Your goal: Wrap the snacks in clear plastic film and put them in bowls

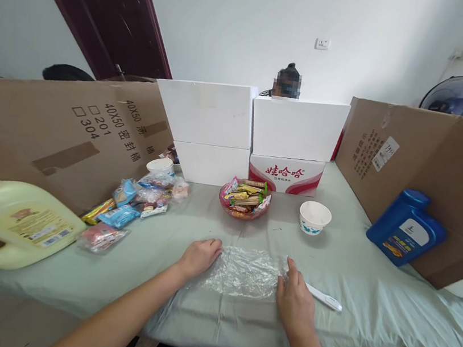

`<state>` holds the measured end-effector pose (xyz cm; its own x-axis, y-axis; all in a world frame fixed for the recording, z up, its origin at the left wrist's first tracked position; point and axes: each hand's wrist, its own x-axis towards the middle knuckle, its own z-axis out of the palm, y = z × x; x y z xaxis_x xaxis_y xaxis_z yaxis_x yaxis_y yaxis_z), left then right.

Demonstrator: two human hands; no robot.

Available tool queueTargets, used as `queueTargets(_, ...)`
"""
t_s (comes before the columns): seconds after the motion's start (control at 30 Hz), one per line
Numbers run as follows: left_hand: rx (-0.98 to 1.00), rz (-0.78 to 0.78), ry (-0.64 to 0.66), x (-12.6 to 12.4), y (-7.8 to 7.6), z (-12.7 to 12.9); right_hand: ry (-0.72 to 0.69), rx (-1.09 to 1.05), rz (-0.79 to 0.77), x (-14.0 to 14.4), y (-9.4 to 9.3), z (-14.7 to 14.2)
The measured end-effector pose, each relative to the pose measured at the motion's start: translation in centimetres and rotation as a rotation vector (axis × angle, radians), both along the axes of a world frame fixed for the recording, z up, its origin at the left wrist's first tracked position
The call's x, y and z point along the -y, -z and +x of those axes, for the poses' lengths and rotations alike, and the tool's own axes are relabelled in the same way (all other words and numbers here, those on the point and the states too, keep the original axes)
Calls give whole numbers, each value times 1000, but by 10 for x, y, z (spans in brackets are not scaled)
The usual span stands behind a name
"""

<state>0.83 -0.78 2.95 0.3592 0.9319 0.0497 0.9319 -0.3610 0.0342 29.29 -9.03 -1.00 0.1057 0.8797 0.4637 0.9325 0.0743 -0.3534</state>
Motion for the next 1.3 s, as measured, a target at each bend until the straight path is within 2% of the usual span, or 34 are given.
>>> queueTargets(0.13,92,167,3,10,-18,8,-75,-98,9,-11,-7,2)
queueTargets(0.2,148,208,90,19,-20,16,-86,-101,13,-18,-8,2)
queueTargets(0.33,214,69,326,37,-2,32,-56,23,-78,-32,-6,-1)
queueTargets(0.43,198,-15,380,42,14,33,-25,139,-176,-35,-3,-1)
queueTargets(0.53,166,-64,386,42,19,27,-10,172,-191,-33,1,1)
queueTargets(0.8,211,-63,335,40,8,26,62,355,-234,-32,3,3)
queueTargets(0.93,191,-127,319,41,13,26,57,400,-261,-32,-4,3)
queueTargets(1.03,162,-167,297,40,19,25,53,402,-157,-28,-15,-4)
queueTargets(1.1,148,-182,291,39,21,26,1,372,-64,-27,-22,-17)
queueTargets(1.17,131,-193,287,37,22,27,-144,338,-61,-27,-25,-34)
queueTargets(1.23,118,-185,283,37,22,27,-337,322,-156,-29,-23,-51)
queueTargets(1.3,109,-160,286,37,24,25,-454,301,-277,-30,-18,-62)
